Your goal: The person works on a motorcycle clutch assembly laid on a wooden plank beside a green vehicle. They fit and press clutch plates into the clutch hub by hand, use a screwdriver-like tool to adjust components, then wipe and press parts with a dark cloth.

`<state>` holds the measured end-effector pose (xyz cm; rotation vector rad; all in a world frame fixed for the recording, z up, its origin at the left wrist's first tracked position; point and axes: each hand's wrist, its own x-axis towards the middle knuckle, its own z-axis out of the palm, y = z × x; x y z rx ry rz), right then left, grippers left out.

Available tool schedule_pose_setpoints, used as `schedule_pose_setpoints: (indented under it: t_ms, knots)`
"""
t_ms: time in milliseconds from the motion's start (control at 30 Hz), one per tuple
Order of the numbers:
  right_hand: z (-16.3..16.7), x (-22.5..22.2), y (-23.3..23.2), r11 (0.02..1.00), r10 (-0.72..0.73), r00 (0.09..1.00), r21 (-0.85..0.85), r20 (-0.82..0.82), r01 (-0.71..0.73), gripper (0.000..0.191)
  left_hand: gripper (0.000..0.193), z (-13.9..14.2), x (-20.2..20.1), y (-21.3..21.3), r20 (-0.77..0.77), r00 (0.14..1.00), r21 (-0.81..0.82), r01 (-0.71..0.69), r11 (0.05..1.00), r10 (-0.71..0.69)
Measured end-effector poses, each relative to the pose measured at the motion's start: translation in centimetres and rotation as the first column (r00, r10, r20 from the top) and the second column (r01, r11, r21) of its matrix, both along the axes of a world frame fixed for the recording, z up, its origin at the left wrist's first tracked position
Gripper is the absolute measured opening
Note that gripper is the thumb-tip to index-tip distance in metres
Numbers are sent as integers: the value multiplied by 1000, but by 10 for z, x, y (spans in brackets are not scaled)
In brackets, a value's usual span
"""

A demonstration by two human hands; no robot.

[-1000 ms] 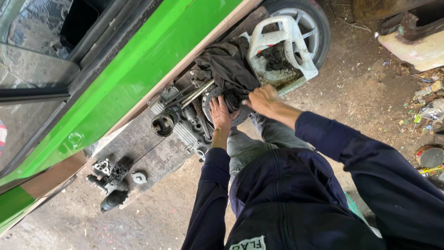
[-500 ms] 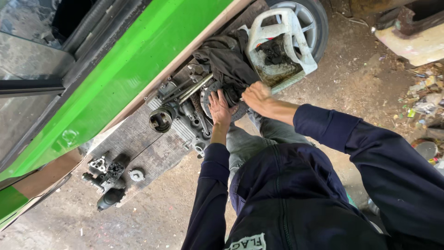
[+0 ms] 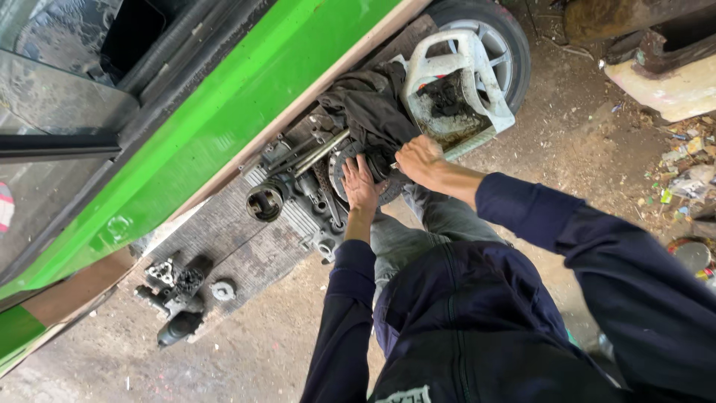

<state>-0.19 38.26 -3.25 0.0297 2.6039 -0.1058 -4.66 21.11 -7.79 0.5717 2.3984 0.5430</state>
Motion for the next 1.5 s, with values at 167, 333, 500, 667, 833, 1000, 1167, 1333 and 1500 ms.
schedule_pose_setpoints:
  t_ms: [167,333,500,667,833,1000,1167,1333,1500]
  knots:
    - [-5,12,0,999,-2,1000,42,16,1,18,107,2,1,-1,38,999,-26,-8,1000,9]
    - [1,14,0,999,-30,996,18,79,29,39,104,2,0,-1,0,1000,20,-4,1000,4]
    - [14,17,5,981,-187,966,-16,181,193,58,110,0,2,-5,6,1000,34,-10,999,9]
    - [10,24,5,948,-278,947,-110,161,297,64,101,5,-4,-2,7,999,92,-52,994,51]
    - [1,32,5,884,-398,892,-171,215,436,68,106,9,-5,-2,39,998,62,-51,997,49]
    - [4,33,-2,859,-466,872,-156,151,487,72,111,10,-4,-5,-80,997,172,4,985,10]
    - [10,25,-2,838,-485,855,-182,183,515,72,114,10,-12,4,-59,998,169,0,986,10]
    - [8,22,-3,845,-475,865,-188,162,500,75,116,15,-12,1,-132,991,195,39,980,-13]
    - [5,22,-4,815,-509,825,-170,247,554,78,112,20,-14,-1,-30,997,96,67,993,-64]
